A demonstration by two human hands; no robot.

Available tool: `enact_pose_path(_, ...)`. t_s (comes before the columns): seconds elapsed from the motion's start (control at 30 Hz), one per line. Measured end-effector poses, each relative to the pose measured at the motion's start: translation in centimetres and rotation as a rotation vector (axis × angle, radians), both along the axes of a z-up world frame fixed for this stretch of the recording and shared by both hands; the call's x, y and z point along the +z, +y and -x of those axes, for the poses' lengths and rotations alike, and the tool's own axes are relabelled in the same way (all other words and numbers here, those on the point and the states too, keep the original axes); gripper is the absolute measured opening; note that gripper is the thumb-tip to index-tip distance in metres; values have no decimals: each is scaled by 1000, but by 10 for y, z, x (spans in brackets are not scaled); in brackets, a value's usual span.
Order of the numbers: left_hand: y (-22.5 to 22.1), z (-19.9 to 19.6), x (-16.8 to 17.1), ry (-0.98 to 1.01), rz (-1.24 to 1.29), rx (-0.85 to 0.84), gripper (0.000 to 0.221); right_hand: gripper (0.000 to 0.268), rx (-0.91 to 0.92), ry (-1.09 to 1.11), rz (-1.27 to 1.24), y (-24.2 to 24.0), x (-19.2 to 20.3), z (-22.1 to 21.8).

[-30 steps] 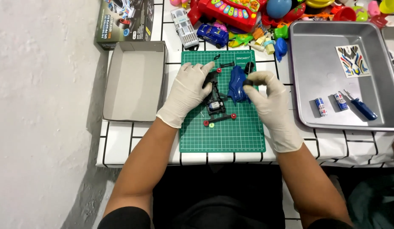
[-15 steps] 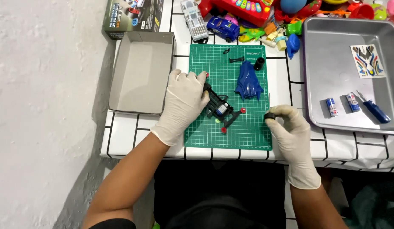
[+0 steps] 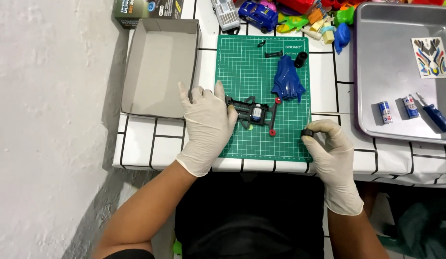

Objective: Assembling a mini 4WD toy car by installing batteries, motor components, and the body shell on a workspace.

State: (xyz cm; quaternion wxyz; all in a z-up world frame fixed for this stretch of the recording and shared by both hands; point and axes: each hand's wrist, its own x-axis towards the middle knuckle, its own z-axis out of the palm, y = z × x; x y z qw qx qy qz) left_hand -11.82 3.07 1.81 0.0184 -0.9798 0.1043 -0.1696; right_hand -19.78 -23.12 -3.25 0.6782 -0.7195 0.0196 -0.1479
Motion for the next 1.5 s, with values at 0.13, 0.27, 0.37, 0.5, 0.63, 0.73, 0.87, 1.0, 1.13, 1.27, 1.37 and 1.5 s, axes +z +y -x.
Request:
enact_pose_path(0.13,0,9,10,31,-1,25,58,25,45,11,81,6,10,2)
enact_pose_path(0.27,4,7,12,65,238,-265,57,26,88,20,144,10,12,6)
enact_pose_path(0.37,6,2,15,175,194,-490,69,23,164,-38,218,18,22,9)
enact_pose_path(0.5,9,-5,5,217,134,-503,71,22,201,-62,295,31,33,12)
enact_pose_path(0.63,13,-4,-3,191,156,-491,67,22,228,-107,398,34,33,9)
enact_pose_path(0.73,15,-1,-6,154,182,-498,67,23,234,-112,419,34,33,8)
enact_pose_path(0.87,19,2,-15,129,198,-504,69,23,235,-124,430,34,32,7)
enact_pose_path(1.0,22,5,-22,118,203,-498,66,23,221,-174,508,34,33,4)
enact_pose_path(1.13,23,4,-30,33,260,-518,61,24,218,-280,671,32,26,-1)
enact_pose_path(1.27,23,3,-39,-11,327,-530,56,24,212,-307,803,33,25,-1)
enact_pose_path(1.37,24,3,-42,-28,357,-529,57,25,235,-356,841,32,17,-2)
enact_pose_path(1.5,24,1,-42,-22,373,-539,57,30,213,-376,864,36,15,-6)
